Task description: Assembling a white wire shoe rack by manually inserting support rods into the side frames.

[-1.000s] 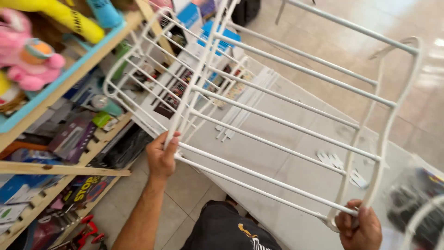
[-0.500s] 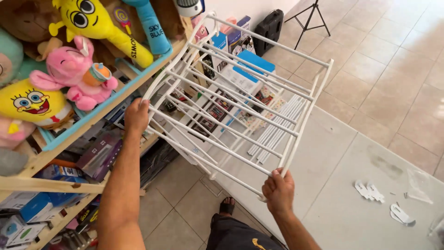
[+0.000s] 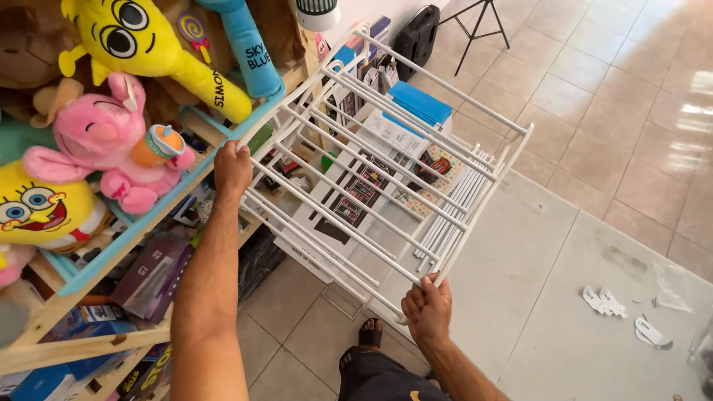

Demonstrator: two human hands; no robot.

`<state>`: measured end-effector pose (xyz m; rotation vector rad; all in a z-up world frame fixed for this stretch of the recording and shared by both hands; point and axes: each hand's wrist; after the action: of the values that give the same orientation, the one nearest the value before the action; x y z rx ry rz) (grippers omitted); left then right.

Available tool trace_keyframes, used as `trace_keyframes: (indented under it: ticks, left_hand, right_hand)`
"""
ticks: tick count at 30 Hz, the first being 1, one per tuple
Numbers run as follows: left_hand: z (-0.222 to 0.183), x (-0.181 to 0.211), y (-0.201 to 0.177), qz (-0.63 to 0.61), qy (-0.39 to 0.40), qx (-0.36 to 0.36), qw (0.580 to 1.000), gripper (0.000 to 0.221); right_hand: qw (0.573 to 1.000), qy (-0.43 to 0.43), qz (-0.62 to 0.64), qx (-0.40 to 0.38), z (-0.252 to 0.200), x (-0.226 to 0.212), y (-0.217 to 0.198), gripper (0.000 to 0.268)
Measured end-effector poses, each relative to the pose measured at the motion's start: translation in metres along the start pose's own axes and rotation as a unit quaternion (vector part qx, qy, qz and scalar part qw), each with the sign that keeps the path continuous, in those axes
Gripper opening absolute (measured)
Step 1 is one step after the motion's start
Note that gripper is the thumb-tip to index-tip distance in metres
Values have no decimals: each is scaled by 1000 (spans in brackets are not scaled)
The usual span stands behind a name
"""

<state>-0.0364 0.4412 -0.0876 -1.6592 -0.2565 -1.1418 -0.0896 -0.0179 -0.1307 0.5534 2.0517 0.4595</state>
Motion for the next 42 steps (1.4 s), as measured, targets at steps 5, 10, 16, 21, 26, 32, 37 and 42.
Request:
trace_keyframes:
  ticks: [5, 10, 16, 21, 26, 32, 37, 42]
  left_hand:
    - [28, -36, 13, 10, 52, 52, 997, 49]
    - [-3, -17, 6, 40, 64, 34, 997, 47]
    - [-27, -23, 13, 137, 120, -16, 983, 66]
    - [-58, -45, 20, 108, 90, -25, 990, 65]
    - [-91, -76, 30, 61, 75, -36, 995, 67]
    - [-125, -90, 37, -2, 80, -29, 996, 67]
    - [-147, -92, 46, 10, 92, -18, 996, 66]
    - [-163, -87, 56, -5, 67, -39, 997, 65]
  right_hand:
    - [1000, 6, 18, -14, 13, 28, 4, 14]
    - [999, 11, 31, -25, 22, 39, -3, 11]
    - [999, 31, 22, -20, 30, 56, -7, 13]
    - [969, 42, -244, -22, 17, 35, 10, 9]
    - [903, 72, -422, -30, 1, -2, 26, 37]
    - [912, 37, -407, -44, 15, -6, 33, 20]
    - [949, 23, -297, -100, 37, 14, 18, 39]
    - [945, 61, -315, -68, 23, 8, 16, 46]
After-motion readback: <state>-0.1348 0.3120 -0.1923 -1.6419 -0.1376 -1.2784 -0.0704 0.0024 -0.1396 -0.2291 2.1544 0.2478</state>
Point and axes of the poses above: each hand's wrist, its own z-axis towards the middle knuckle, its own y-axis out of the palm, x = y × z, and after that the axes turned 7 degrees about x, right-handed
